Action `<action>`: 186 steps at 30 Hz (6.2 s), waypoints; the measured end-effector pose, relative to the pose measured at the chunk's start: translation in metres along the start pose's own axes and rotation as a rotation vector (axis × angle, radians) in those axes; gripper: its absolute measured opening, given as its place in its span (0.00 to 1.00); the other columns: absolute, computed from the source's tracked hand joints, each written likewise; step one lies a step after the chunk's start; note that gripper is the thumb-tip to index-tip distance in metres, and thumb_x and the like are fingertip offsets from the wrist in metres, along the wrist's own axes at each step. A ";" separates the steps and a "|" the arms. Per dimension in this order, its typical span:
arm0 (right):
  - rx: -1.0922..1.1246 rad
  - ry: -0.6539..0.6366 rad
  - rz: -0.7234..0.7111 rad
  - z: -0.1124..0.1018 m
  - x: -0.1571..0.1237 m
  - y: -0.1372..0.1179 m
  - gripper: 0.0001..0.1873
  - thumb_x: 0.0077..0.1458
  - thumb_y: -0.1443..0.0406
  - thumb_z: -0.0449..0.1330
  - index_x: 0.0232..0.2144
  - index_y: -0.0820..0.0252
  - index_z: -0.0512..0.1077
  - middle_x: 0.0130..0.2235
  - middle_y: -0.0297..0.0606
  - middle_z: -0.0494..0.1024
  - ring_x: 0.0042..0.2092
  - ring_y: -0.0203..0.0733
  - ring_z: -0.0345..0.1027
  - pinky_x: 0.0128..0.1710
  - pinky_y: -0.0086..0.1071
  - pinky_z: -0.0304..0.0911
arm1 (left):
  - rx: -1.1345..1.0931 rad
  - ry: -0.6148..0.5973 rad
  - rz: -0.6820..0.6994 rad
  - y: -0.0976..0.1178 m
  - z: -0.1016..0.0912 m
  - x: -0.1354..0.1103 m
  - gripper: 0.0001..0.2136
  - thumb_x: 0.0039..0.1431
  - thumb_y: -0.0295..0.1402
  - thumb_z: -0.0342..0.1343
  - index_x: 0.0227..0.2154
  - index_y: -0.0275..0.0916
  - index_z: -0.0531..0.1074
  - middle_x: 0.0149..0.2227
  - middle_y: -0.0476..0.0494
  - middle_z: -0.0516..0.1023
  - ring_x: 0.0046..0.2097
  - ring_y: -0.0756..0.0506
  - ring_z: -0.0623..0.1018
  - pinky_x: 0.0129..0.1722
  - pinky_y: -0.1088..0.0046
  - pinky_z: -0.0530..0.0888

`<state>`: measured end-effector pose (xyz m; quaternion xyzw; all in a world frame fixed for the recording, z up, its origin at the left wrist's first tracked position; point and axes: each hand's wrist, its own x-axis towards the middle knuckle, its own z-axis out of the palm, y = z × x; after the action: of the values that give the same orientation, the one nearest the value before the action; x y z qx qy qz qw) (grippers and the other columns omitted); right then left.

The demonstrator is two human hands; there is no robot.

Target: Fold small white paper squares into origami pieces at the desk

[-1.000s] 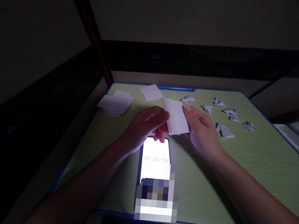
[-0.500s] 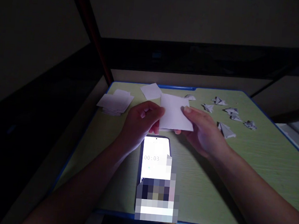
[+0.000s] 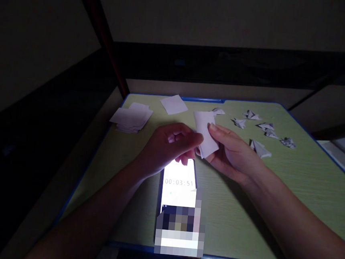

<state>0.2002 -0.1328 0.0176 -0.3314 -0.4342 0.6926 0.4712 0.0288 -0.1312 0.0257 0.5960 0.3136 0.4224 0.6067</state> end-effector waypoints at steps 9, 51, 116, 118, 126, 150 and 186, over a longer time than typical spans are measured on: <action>-0.022 -0.083 -0.006 -0.003 -0.001 0.001 0.13 0.58 0.55 0.60 0.29 0.57 0.76 0.25 0.35 0.75 0.27 0.39 0.70 0.30 0.35 0.69 | -0.009 -0.068 -0.019 -0.002 0.000 0.000 0.17 0.52 0.49 0.62 0.24 0.39 0.70 0.19 0.51 0.73 0.18 0.55 0.69 0.18 0.77 0.65; -0.663 0.298 -0.227 0.002 -0.002 -0.001 0.34 0.55 0.39 0.53 0.11 0.56 0.62 0.10 0.31 0.61 0.13 0.30 0.51 0.12 0.31 0.40 | 0.038 0.150 0.029 -0.005 -0.002 0.001 0.10 0.53 0.35 0.60 0.21 0.38 0.68 0.17 0.54 0.71 0.18 0.55 0.70 0.18 0.80 0.66; -0.348 0.158 -0.221 0.000 -0.001 0.002 0.12 0.50 0.62 0.67 0.22 0.58 0.69 0.19 0.27 0.69 0.20 0.29 0.61 0.19 0.27 0.53 | 0.146 0.332 0.134 0.003 0.000 0.003 0.07 0.57 0.36 0.57 0.30 0.38 0.66 0.25 0.52 0.73 0.22 0.54 0.73 0.15 0.81 0.66; -0.273 0.184 -0.181 0.000 0.001 0.004 0.12 0.49 0.63 0.68 0.21 0.59 0.70 0.19 0.28 0.70 0.19 0.29 0.61 0.20 0.27 0.54 | 0.169 0.362 0.161 0.002 0.003 0.003 0.08 0.56 0.34 0.58 0.36 0.38 0.66 0.29 0.50 0.77 0.25 0.52 0.76 0.17 0.81 0.67; -0.115 0.166 -0.101 0.006 0.001 0.007 0.08 0.45 0.63 0.70 0.26 0.60 0.75 0.23 0.32 0.75 0.22 0.30 0.62 0.22 0.27 0.57 | 0.279 0.366 0.169 -0.003 0.007 -0.001 0.17 0.56 0.30 0.58 0.49 0.40 0.67 0.35 0.47 0.80 0.35 0.49 0.80 0.29 0.78 0.77; -0.127 0.171 -0.094 0.006 -0.001 0.004 0.14 0.46 0.57 0.70 0.19 0.57 0.72 0.21 0.32 0.69 0.24 0.33 0.57 0.23 0.31 0.53 | 0.227 0.228 0.181 -0.005 0.005 -0.002 0.20 0.53 0.29 0.57 0.51 0.36 0.72 0.39 0.45 0.81 0.31 0.51 0.78 0.26 0.78 0.80; -0.142 0.252 -0.104 0.003 0.002 0.002 0.14 0.54 0.58 0.63 0.21 0.58 0.72 0.21 0.33 0.67 0.23 0.33 0.56 0.21 0.30 0.50 | 0.234 0.293 0.191 -0.002 0.004 0.002 0.15 0.51 0.27 0.61 0.43 0.37 0.74 0.25 0.53 0.79 0.31 0.50 0.81 0.29 0.79 0.80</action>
<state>0.1964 -0.1319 0.0173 -0.4253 -0.4362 0.5878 0.5323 0.0339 -0.1315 0.0241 0.6216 0.3873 0.5210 0.4384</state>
